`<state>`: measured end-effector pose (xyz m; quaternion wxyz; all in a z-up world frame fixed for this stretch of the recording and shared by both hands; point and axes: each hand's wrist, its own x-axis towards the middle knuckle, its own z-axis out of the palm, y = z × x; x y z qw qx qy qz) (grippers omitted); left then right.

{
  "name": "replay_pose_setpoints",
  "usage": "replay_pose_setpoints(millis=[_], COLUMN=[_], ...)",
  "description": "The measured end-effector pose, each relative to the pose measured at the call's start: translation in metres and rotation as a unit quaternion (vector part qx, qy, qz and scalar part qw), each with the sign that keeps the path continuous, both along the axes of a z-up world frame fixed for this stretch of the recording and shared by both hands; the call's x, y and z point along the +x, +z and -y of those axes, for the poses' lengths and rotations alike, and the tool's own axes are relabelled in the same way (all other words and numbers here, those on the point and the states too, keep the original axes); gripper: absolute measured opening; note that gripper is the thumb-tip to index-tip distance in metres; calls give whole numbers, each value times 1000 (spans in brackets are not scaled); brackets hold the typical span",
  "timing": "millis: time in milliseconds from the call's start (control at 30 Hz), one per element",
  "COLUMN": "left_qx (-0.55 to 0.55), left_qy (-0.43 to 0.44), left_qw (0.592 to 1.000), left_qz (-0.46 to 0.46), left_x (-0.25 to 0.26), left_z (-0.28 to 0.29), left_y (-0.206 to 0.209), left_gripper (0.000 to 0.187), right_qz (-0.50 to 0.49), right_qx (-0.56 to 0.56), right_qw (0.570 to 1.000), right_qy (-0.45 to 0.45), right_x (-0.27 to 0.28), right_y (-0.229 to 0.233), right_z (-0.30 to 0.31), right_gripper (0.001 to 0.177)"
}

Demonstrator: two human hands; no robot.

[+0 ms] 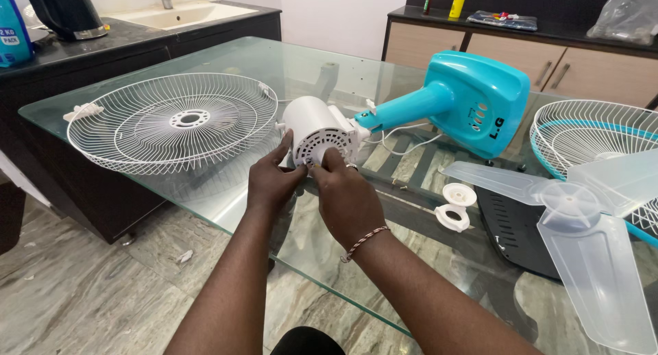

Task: The person disassembles a small table fan on a glass table. They use a screwdriver to remove screws from the fan housing, then separate the motor assembly from the casing and place the parts on the table.

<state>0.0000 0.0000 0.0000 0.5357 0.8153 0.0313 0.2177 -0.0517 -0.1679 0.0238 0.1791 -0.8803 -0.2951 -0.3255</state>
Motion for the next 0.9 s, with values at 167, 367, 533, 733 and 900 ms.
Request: replay_pose_setpoints(millis=[167,367,533,733,900], left_qx=[-21,-29,-39,-33,-49], left_qy=[-12,-13,-16,-8,-23], left_qw=[1000,999,999,999,998], left_qz=[-2,2,5,7,26], left_x=[-1,-1,-3,-6,-6], left_z=[-1,1,3,4,4], left_y=[0,1,3,3,2], left_gripper=[81,81,81,81,82], right_qz=[3,32,88,103,51], right_qx=[31,43,-6,52,116], right_qw=[999,998,995,990,991], right_qy=[32,44,44,76,47], right_x=[-12,-13,-6,0,2], right_y=[13,10,-2,-17,-21], right_z=[-2,-1,6,11,10], right_gripper=[24,25,27,38,49])
